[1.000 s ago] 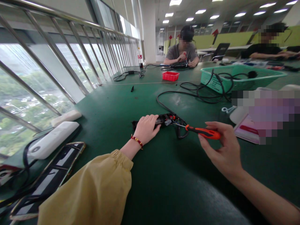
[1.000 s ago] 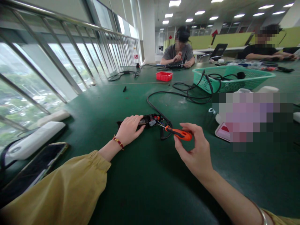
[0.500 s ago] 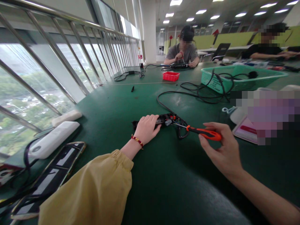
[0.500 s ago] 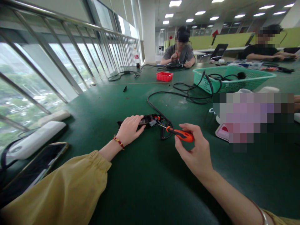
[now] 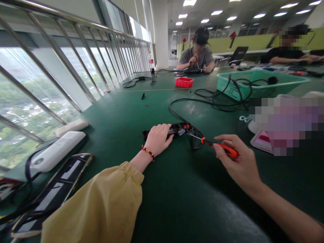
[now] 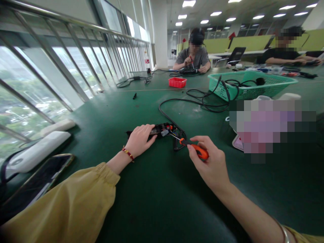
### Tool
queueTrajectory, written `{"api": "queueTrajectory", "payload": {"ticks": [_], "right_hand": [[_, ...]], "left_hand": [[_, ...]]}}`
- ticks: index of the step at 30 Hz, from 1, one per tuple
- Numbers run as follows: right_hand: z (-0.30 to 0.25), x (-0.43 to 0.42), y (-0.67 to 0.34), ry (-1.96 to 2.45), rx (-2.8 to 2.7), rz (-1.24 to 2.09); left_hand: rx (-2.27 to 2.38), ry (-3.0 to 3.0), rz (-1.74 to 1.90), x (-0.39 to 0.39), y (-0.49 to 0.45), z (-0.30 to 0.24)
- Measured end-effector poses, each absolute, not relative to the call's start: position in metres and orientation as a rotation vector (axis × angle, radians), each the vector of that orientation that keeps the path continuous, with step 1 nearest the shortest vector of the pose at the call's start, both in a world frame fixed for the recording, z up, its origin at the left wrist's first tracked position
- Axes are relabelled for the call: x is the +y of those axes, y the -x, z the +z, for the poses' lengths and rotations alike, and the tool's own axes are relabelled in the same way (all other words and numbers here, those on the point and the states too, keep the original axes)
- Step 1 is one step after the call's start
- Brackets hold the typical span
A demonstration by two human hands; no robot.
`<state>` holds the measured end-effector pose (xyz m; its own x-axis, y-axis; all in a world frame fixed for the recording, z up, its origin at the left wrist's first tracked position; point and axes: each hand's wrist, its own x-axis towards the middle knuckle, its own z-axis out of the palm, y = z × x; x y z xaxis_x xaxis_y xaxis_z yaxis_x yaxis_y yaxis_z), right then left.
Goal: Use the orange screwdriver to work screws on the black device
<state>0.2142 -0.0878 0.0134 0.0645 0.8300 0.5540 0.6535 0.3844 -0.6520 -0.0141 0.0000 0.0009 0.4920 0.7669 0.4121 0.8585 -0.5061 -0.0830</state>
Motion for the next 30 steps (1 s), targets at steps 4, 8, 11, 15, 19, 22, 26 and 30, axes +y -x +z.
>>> {"api": "queueTrajectory", "payload": {"ticks": [4,8,11,15,19,22,26,30], "right_hand": [[0.0123,-0.0847,-0.2162,1.233,-1.586,0.017],[0.012,-0.0857,-0.2161,1.295,-1.649,0.144],[0.0111,-0.0863,-0.2157,1.316,-1.666,0.192],[0.0091,-0.085,-0.2158,1.211,-1.572,0.042],[0.0108,-0.0864,-0.2154,1.307,-1.661,0.177],[0.0129,-0.0855,-0.2174,1.331,-1.672,0.185],[0.0143,-0.0821,-0.221,1.277,-1.567,0.044],[0.0139,-0.083,-0.2209,1.355,-1.593,0.189]], "left_hand": [[-1.371,2.463,-0.479,0.0008,0.0139,0.0002],[-1.369,2.455,-0.47,0.0013,0.0137,-0.0002],[-1.37,2.456,-0.465,0.0008,0.0139,0.0002],[-1.371,2.458,-0.469,0.0005,0.0138,0.0003],[-1.37,2.465,-0.478,0.0011,0.0135,0.0],[-1.376,2.466,-0.472,0.0011,0.0135,0.0001],[-1.38,2.468,-0.471,0.0005,0.0137,0.0005],[-1.377,2.47,-0.479,0.0004,0.0141,0.0005]]}}
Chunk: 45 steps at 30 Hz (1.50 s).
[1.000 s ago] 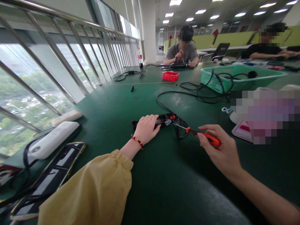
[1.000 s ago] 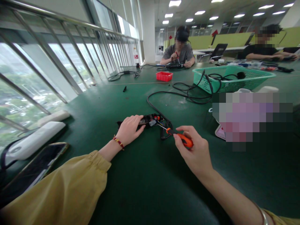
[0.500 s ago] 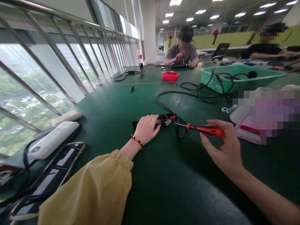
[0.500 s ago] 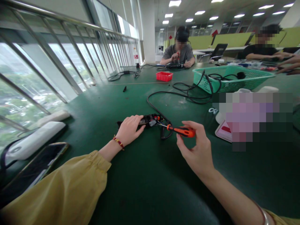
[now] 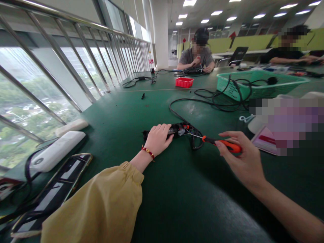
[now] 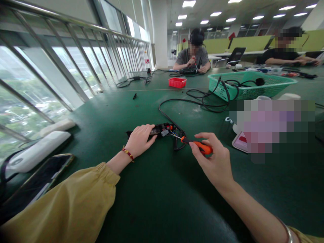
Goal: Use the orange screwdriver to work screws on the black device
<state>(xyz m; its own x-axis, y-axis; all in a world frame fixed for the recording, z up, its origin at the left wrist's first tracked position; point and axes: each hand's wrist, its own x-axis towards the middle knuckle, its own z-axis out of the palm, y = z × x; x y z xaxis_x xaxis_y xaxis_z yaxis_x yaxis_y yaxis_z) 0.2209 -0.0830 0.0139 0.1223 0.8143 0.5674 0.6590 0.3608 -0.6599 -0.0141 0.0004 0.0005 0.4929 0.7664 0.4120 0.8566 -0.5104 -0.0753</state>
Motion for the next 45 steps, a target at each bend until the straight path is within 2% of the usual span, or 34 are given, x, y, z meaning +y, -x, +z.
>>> {"api": "queueTrajectory", "payload": {"ticks": [7,13,18,23,28,34,39,45], "right_hand": [[0.0116,-0.0807,-0.2211,1.259,-1.577,-0.017],[0.0132,-0.0837,-0.2202,1.39,-1.633,0.173],[0.0101,-0.0829,-0.2199,1.227,-1.568,0.048],[0.0105,-0.0851,-0.2187,1.343,-1.632,0.259],[0.0122,-0.084,-0.2184,1.213,-1.565,0.098],[0.0111,-0.0856,-0.2183,1.351,-1.67,0.227],[0.0115,-0.0849,-0.2178,1.221,-1.578,0.076],[0.0135,-0.0866,-0.2196,1.327,-1.766,0.279]], "left_hand": [[-1.374,2.458,-0.484,0.0015,0.0141,-0.0005],[-1.376,2.457,-0.481,0.0009,0.0136,-0.0001],[-1.378,2.459,-0.487,0.0009,0.013,-0.0001],[-1.374,2.466,-0.483,0.0014,0.0133,-0.0004],[-1.38,2.473,-0.493,0.0009,0.0134,0.0004],[-1.386,2.473,-0.475,0.0004,0.013,0.0009],[-1.379,2.464,-0.48,0.0009,0.0131,0.0002],[-1.378,2.467,-0.472,0.001,0.0137,-0.0002]]}}
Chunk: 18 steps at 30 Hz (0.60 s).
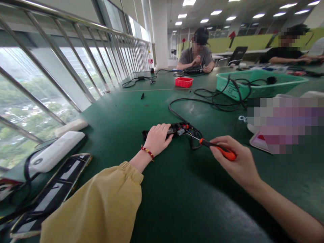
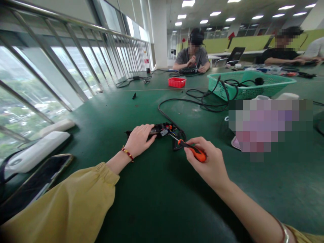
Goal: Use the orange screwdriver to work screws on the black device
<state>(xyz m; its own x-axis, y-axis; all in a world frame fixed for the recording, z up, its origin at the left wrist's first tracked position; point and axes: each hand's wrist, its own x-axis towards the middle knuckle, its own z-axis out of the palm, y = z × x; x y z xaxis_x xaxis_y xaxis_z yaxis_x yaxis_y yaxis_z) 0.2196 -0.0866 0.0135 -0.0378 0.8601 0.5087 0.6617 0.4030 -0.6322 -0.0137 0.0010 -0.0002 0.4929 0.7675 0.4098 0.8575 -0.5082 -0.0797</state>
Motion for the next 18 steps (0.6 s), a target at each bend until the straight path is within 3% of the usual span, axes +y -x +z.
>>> {"api": "queueTrajectory", "payload": {"ticks": [10,18], "right_hand": [[0.008,-0.117,-0.174,0.868,-2.612,0.489],[0.015,-0.122,-0.175,0.791,-2.625,0.645]], "left_hand": [[-1.37,2.459,-0.489,0.0,0.014,0.0],[-1.446,2.424,-0.305,-0.007,0.014,0.013]]}}
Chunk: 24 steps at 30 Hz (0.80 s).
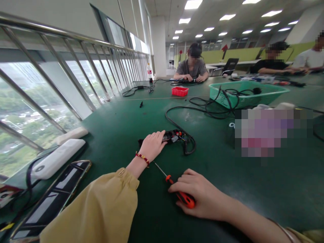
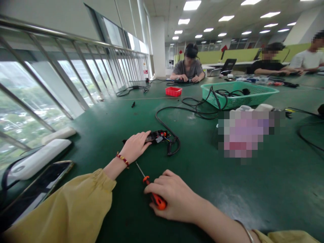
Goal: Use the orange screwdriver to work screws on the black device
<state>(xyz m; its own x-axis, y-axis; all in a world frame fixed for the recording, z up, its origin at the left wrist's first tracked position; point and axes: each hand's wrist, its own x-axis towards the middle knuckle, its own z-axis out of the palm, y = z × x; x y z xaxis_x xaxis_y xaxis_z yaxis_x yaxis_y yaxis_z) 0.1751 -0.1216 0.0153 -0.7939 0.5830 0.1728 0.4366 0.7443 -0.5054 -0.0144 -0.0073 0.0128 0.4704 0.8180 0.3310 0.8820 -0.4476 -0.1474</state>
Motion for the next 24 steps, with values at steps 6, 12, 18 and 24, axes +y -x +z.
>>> {"api": "queueTrajectory", "payload": {"ticks": [6,12,18,24], "right_hand": [[0.019,-0.12,-0.182,0.855,-2.61,0.641],[0.02,-0.121,-0.182,0.855,-2.603,0.661],[0.02,-0.121,-0.182,0.865,-2.595,0.667],[0.02,-0.122,-0.182,0.862,-2.6,0.673]], "left_hand": [[-1.715,2.324,-0.176,-0.032,0.051,0.031],[-2.123,1.815,-0.211,-0.055,0.112,0.053],[-2.245,1.386,-0.506,-0.064,0.167,0.066],[-2.263,1.602,-0.561,-0.059,0.19,0.05]]}}
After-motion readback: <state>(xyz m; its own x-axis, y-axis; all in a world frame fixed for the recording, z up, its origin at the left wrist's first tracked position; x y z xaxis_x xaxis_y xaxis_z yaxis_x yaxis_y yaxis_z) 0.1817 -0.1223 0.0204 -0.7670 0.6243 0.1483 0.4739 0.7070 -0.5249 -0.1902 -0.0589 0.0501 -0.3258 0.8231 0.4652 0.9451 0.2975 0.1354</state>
